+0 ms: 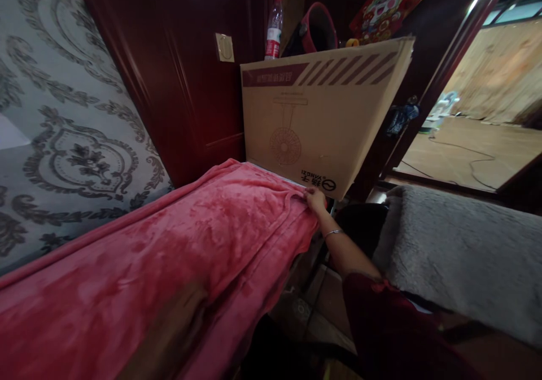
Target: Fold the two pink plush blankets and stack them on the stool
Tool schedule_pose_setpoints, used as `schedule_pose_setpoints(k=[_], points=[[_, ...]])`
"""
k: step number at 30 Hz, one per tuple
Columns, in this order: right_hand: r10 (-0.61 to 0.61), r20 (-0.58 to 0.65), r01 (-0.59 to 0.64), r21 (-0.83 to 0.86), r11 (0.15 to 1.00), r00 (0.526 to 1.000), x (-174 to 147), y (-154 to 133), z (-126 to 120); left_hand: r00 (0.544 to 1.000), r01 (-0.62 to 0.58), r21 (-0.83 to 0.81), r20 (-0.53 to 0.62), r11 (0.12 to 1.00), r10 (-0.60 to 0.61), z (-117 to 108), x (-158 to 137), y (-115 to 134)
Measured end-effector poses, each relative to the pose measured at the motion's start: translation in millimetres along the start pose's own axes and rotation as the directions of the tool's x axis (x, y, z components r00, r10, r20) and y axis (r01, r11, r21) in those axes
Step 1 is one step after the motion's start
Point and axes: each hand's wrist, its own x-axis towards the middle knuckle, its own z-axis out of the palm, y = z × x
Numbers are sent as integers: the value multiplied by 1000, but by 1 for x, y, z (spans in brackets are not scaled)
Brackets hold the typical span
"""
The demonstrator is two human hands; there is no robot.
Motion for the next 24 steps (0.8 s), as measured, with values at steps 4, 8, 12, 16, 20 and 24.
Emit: schedule_pose_setpoints(k=[4, 8, 12, 16, 20, 24], points=[[64, -46, -67, -76, 995, 997, -5, 2, -3, 1000, 11, 5, 11, 1000, -11, -4, 0, -2], [76, -24, -79, -170, 982, 997, -6, 2, -6, 1000, 17, 5, 20, 1000, -17, -5, 1, -1], [77, 17, -70, -261, 963, 997, 1, -2, -9, 999, 19, -5, 38, 1000, -19, -7, 1, -1], [93, 57, -70, -321, 944, 994, 11, -5, -10, 998, 18, -17, 58, 1000, -17, -6, -1, 0], [111, 61, -85, -334, 939, 992, 16, -8, -8, 997, -2, -29, 75, 1000, 4, -1, -3, 2], [103, 1, -98, -291, 952, 995, 21, -9, -13, 997, -24, -35, 71, 999, 26, 3, -6, 5]])
